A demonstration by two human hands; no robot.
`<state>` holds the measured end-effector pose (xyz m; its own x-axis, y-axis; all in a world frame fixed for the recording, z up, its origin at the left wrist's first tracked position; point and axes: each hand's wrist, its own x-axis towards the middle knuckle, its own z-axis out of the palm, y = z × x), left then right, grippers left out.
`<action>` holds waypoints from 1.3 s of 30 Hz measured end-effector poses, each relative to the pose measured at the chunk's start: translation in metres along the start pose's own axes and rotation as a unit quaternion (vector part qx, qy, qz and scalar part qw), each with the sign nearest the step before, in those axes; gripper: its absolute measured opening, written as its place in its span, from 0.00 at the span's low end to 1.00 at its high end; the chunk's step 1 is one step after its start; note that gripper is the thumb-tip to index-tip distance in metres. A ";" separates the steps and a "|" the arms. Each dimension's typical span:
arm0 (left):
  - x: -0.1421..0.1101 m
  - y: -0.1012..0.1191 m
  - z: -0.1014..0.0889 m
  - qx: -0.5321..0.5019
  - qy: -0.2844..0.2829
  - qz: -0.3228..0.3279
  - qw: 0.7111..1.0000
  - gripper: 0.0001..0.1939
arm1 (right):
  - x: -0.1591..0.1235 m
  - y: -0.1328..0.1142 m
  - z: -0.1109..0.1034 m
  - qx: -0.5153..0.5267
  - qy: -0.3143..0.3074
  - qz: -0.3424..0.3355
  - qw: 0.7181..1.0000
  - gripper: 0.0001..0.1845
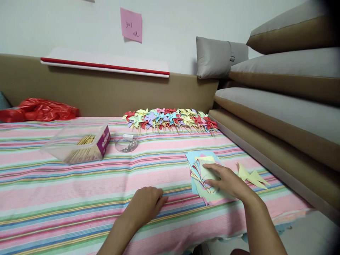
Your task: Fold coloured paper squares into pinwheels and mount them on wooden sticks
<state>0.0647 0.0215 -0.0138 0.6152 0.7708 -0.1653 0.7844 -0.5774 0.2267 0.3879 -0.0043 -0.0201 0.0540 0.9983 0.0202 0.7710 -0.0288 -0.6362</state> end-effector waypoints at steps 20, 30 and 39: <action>-0.003 0.001 0.001 -0.013 -0.003 -0.012 1.000 0.24 | -0.001 -0.010 -0.003 0.004 0.071 0.001 0.997 0.17; -0.003 0.002 0.001 0.004 0.000 -0.003 1.000 0.23 | -0.006 -0.019 -0.018 -0.011 0.336 0.118 0.934 0.19; -0.002 0.001 0.004 0.008 -0.001 -0.001 1.000 0.23 | -0.001 -0.017 -0.011 -0.005 0.286 0.085 0.954 0.18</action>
<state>0.0647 0.0187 -0.0176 0.6130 0.7719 -0.1683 0.7874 -0.5795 0.2102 0.3818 -0.0050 -0.0003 0.5145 0.7886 0.3366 0.7263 -0.1922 -0.6599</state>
